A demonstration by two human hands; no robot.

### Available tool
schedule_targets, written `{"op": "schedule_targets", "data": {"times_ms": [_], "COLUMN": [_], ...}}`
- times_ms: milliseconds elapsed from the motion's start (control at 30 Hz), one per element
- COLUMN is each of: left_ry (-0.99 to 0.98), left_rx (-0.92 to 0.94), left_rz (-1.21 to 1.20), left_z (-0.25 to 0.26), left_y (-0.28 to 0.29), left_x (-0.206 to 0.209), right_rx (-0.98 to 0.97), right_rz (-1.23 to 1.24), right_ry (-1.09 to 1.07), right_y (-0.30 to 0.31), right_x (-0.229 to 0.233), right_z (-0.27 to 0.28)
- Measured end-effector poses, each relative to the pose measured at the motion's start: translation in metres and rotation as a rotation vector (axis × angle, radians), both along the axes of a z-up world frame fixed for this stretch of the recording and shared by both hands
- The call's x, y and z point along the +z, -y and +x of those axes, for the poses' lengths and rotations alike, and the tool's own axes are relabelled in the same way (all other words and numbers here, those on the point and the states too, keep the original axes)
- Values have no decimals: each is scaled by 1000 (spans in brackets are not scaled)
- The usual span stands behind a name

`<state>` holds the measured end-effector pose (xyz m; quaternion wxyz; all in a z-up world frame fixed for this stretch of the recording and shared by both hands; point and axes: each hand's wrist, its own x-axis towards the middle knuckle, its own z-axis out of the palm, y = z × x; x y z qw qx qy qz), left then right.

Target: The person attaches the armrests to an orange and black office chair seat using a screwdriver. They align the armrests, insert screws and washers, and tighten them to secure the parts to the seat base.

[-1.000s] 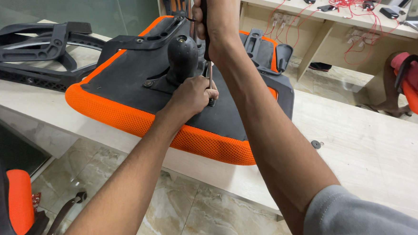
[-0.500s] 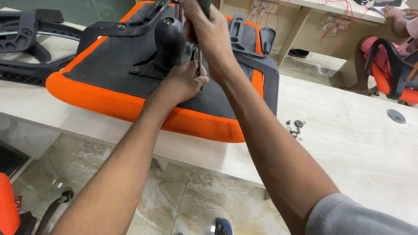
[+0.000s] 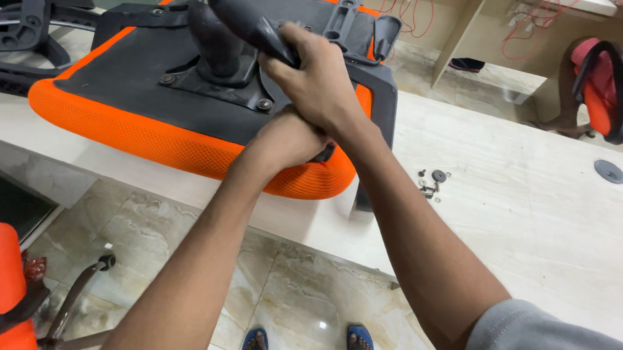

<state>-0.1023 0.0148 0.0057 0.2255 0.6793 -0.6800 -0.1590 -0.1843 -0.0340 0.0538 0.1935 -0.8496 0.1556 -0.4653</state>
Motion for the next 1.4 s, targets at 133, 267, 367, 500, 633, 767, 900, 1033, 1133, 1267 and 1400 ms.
{"op": "schedule_targets", "data": {"times_ms": [133,267,367,500,633,767,900,1033,1133,1267,1400], "left_ry": [20,-90,-176,-260,-241,-136,90,106,67,-67,-123], "left_rx": [23,-35,-172,-118,-15,46,35,12,-16,7,1], "left_rz": [141,219,267,278,240,379,517,462,340,176,147], "left_z": [-55,-136,-190,-232,-237,-244,-252,-248,-239,-221,-212], "left_y": [-1,25,53,74,88,94,93,89,89,91,92], "left_x": [15,-1,-28,-89,-141,-164,-171,-186,-202,-218,-227], "right_rx": [-33,-185,-478,-741,-958,-1036,-1065,-1099,-912,-644,-594], "right_rz": [169,295,356,501,681,642,727,721,581,532,538], "right_ry": [9,67,-12,-284,-440,-489,-490,-533,-448,-592,-806], "right_y": [10,48,77,103,96,84,82,84,74,69,84], "right_x": [-20,-53,-96,-179,-258,-285,-273,-251,-245,-249,-260], "right_z": [-76,-158,-224,-317,-379,-396,-390,-380,-363,-314,-279]}}
